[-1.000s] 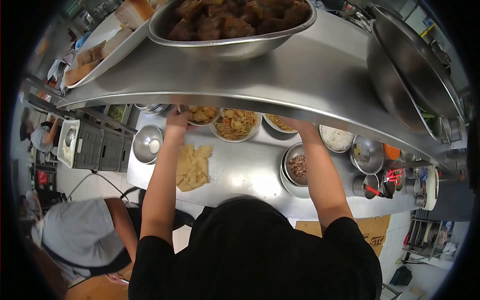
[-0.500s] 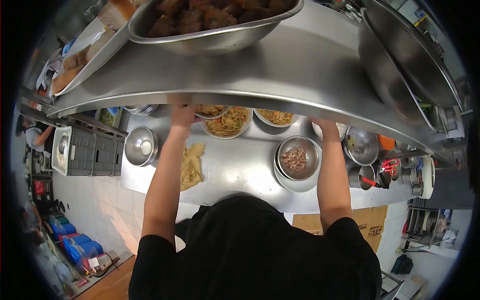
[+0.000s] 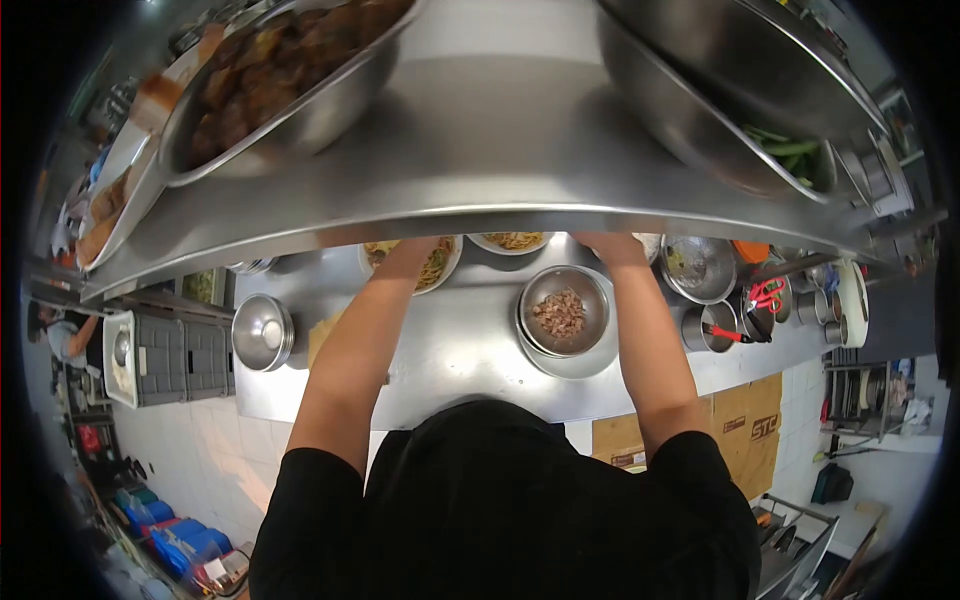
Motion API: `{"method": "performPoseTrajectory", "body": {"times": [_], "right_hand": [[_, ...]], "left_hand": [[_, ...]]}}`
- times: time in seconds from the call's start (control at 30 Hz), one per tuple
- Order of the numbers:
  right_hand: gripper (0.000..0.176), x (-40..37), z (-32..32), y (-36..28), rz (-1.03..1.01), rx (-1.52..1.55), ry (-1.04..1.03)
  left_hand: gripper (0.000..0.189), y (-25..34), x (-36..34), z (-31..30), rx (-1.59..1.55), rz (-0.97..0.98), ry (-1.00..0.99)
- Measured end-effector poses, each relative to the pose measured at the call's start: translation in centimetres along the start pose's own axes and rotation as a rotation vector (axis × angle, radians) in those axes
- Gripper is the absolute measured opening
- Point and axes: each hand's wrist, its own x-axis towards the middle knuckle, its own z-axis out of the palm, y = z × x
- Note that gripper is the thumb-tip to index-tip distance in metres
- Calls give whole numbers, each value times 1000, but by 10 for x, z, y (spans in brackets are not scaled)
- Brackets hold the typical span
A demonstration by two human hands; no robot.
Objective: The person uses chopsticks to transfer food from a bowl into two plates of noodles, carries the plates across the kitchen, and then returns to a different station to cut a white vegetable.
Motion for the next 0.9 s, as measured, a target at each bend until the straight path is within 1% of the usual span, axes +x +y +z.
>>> {"method": "performPoseTrajectory", "body": {"times": [0.03,0.07,0.23,0.33,0.47,0.53,0.63,0.67,0.73,0.77,0.83,0.9], "right_hand": [[29,2,-1,-5,2,-100,51],[30,8,4,-2,5,-136,66],[31,29,55,38,-29,-95,52],[31,23,52,49,-15,-97,67],[34,-9,41,49,-51,-195,17],[36,-19,41,52,-146,-176,161],[37,-21,32,50,-151,-103,174],[37,-18,33,50,-150,-100,174],[39,-7,38,46,-24,-17,73],[39,-5,38,44,-25,-13,75],[39,0,36,38,-44,-105,79],[40,12,56,40,-40,-130,71]], "left_hand": [[37,0,8,8,52,-1,-17],[37,0,14,16,106,4,-34],[36,-4,30,42,279,8,-84],[36,-7,35,46,331,5,-96],[36,-12,34,42,376,-12,-97],[36,-13,33,39,389,-20,-97],[36,-14,31,34,401,-36,-91],[36,-14,30,34,408,-36,-87],[36,-14,30,31,423,-39,-83],[36,-14,29,29,428,-42,-81],[36,-16,28,26,438,-45,-73],[36,-14,27,24,446,-46,-71]]}}
